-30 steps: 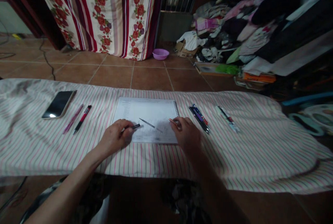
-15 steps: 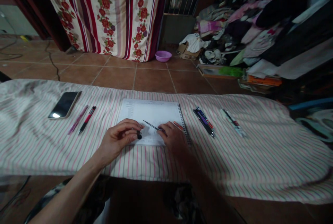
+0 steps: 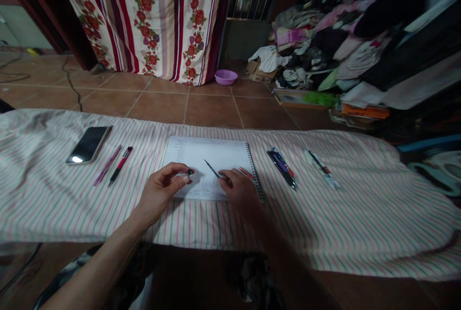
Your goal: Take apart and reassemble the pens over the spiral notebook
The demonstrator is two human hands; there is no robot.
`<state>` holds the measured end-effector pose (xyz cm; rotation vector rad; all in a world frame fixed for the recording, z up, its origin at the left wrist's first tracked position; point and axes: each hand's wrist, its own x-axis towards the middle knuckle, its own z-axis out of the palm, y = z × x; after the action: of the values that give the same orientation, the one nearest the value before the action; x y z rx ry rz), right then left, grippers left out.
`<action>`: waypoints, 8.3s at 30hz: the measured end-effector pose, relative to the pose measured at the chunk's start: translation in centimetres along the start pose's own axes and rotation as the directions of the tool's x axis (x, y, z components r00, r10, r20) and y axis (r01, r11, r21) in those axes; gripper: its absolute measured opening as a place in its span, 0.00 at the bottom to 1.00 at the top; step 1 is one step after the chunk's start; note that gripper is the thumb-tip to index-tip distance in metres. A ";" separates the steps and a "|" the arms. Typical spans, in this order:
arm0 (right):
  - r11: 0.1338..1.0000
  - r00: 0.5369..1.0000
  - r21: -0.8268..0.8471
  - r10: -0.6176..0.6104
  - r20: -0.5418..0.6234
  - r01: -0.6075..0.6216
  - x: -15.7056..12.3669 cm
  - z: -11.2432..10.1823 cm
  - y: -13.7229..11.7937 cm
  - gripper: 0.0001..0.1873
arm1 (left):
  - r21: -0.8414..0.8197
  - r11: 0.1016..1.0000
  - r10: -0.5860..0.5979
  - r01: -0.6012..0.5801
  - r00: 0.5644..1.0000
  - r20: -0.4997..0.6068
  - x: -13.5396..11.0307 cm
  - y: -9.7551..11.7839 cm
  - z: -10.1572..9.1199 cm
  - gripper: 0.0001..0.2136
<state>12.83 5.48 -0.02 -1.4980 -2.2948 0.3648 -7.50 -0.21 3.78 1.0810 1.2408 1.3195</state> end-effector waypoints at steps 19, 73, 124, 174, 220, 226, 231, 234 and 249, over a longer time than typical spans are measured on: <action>0.940 0.983 0.288 0.178 0.034 -0.180 0.7 0.1 -1.0 0.11 | 0.087 0.980 -0.172 0.181 0.980 -0.105 0.4 -0.4 1.5 0.11; 0.941 0.941 0.231 -0.178 -0.287 0.249 -1.6 -3.7 0.5 0.15 | 0.619 0.723 0.343 -0.306 0.937 0.063 1.6 -1.7 0.5 0.07; 0.938 0.937 0.145 -0.283 -0.206 0.316 -1.9 -3.0 0.2 0.08 | 0.777 0.199 0.535 -0.598 0.730 0.425 2.1 -2.6 0.0 0.10; 0.750 0.995 0.660 0.093 -0.033 -0.048 -1.9 -2.4 -2.1 0.10 | 0.709 0.205 0.467 -0.674 0.704 0.535 0.9 -1.9 1.7 0.11; -0.032 0.860 0.860 0.032 0.510 -0.509 -2.8 -2.7 -2.4 0.19 | 0.515 0.483 0.555 -0.708 0.702 0.445 -0.2 -1.6 3.2 0.10; -0.105 0.855 0.876 0.192 0.482 -0.470 -2.7 -0.9 -3.1 0.16 | 0.593 0.386 0.532 -0.707 0.696 0.482 0.8 -2.3 2.9 0.10; -0.130 0.875 0.904 0.231 0.426 -0.406 -2.4 -0.5 -3.2 0.11 | 0.625 0.318 0.614 -0.713 0.657 0.437 0.7 -3.1 3.4 0.14; -0.159 0.877 0.911 0.251 0.410 -0.380 -2.1 -0.3 -2.8 0.10 | 0.613 0.496 0.623 -0.615 0.744 0.242 -0.1 -2.8 4.1 0.14; -0.122 0.845 0.877 0.236 0.480 -0.465 -2.6 -0.9 -4.4 0.17 | -0.711 0.644 -0.354 0.284 0.934 0.052 0.7 -1.5 5.4 0.07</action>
<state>10.58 1.34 2.19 -1.0794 -0.8092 1.9004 -2.11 1.08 2.74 0.2217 0.7951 1.3917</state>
